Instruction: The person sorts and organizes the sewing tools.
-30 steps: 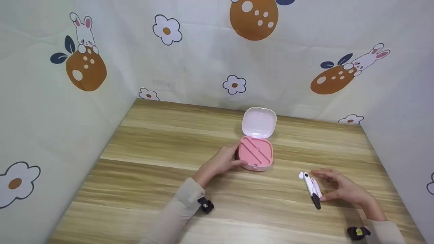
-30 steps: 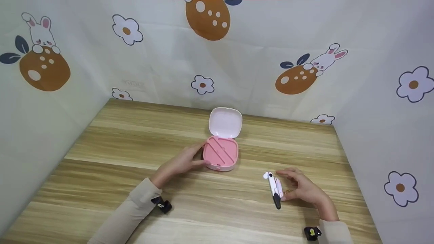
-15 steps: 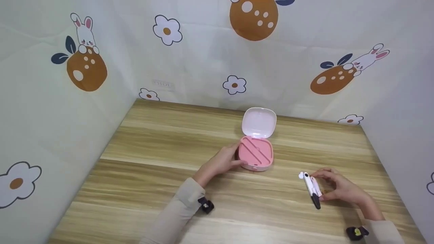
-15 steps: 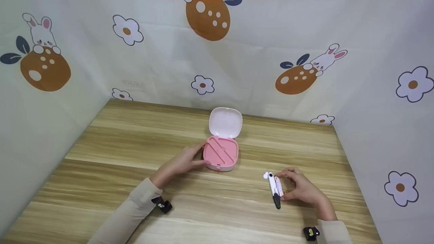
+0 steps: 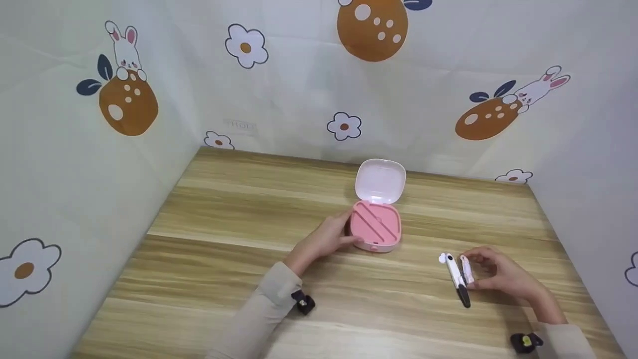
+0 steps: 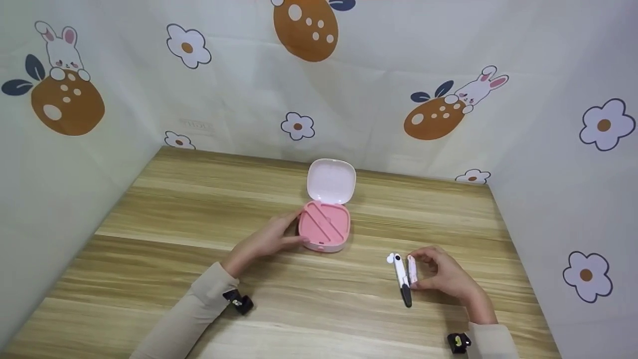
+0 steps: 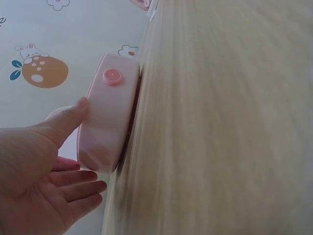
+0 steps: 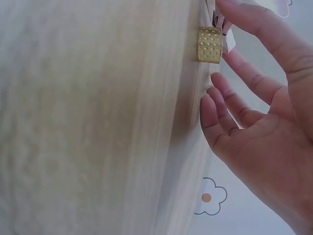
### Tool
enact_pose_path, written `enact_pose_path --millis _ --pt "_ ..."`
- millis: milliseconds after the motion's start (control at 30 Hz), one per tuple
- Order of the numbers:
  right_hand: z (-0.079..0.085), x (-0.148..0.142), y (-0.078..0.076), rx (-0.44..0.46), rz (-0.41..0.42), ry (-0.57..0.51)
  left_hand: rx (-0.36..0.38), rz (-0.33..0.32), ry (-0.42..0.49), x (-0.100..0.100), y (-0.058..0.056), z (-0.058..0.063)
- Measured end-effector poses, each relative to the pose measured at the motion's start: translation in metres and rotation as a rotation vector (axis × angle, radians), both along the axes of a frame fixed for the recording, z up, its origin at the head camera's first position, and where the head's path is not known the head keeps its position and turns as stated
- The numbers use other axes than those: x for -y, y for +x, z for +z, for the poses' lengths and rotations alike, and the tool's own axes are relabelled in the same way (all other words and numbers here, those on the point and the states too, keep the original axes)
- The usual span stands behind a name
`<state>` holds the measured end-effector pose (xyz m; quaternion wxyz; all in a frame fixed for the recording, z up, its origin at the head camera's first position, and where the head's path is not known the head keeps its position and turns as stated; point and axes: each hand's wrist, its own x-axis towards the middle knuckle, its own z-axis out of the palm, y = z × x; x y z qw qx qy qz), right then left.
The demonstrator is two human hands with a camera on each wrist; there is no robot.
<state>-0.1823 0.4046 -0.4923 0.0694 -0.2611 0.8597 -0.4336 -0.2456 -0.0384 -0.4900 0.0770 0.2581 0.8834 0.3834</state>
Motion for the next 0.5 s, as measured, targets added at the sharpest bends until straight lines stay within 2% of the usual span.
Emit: enact_pose_path --millis 267,400,500 --pt "0.01 0.004 -0.002 0.061 -0.072 0.019 0.01 0.006 -0.007 0.0 0.0 0.001" --pt "0.021 0.013 -0.005 0.082 -0.134 0.084 0.01 0.0 0.011 0.001 0.001 0.001" --pt "0.027 0.019 -0.008 0.06 -0.147 0.13 0.013 0.002 0.013 0.001 0.001 0.001"
